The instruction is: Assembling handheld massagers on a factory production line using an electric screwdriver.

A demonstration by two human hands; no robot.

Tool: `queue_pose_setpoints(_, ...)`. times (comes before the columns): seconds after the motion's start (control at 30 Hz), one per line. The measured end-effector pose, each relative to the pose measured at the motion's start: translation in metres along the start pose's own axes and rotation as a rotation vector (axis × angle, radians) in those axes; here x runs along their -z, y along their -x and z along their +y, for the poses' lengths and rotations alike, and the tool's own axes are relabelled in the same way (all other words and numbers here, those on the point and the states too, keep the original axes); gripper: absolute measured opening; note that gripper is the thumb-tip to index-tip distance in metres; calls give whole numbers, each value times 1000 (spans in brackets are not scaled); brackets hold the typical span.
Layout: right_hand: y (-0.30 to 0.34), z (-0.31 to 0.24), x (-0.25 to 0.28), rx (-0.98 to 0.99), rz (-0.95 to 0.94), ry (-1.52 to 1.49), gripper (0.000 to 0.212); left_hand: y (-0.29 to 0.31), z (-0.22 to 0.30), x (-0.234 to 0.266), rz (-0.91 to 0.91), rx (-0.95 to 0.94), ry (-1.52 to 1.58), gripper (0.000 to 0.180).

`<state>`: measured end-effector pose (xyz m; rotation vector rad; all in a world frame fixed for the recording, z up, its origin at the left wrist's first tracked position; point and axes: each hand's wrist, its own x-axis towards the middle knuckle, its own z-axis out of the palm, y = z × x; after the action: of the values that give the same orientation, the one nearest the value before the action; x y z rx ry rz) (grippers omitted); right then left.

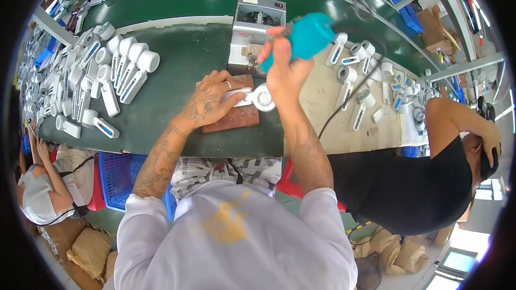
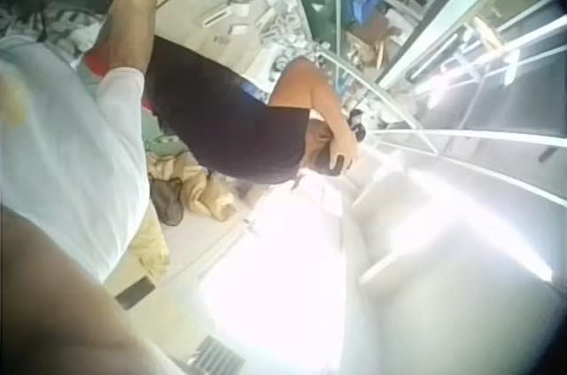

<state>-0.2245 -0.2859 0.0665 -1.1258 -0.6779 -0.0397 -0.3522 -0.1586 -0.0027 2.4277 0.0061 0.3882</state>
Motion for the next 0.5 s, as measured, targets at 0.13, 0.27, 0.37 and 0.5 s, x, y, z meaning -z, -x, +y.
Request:
queue_pose_setpoints(0.13,-21,23,-10,15,-83,172,45,1,-6,-7,88,-21,5,30)
queue_pose_setpoints(0.27,-20,43,-6,28,-71,153,40,2,-8,-15,125,-19,-20,29)
queue_pose_setpoints(0.37,-17,51,-5,-39,-69,137,39,5,-14,-20,148,-22,-71,29)
queue_pose_setpoints(0.5,-10,34,-8,-136,-69,143,39,1,-2,-5,23,45,-7,29)
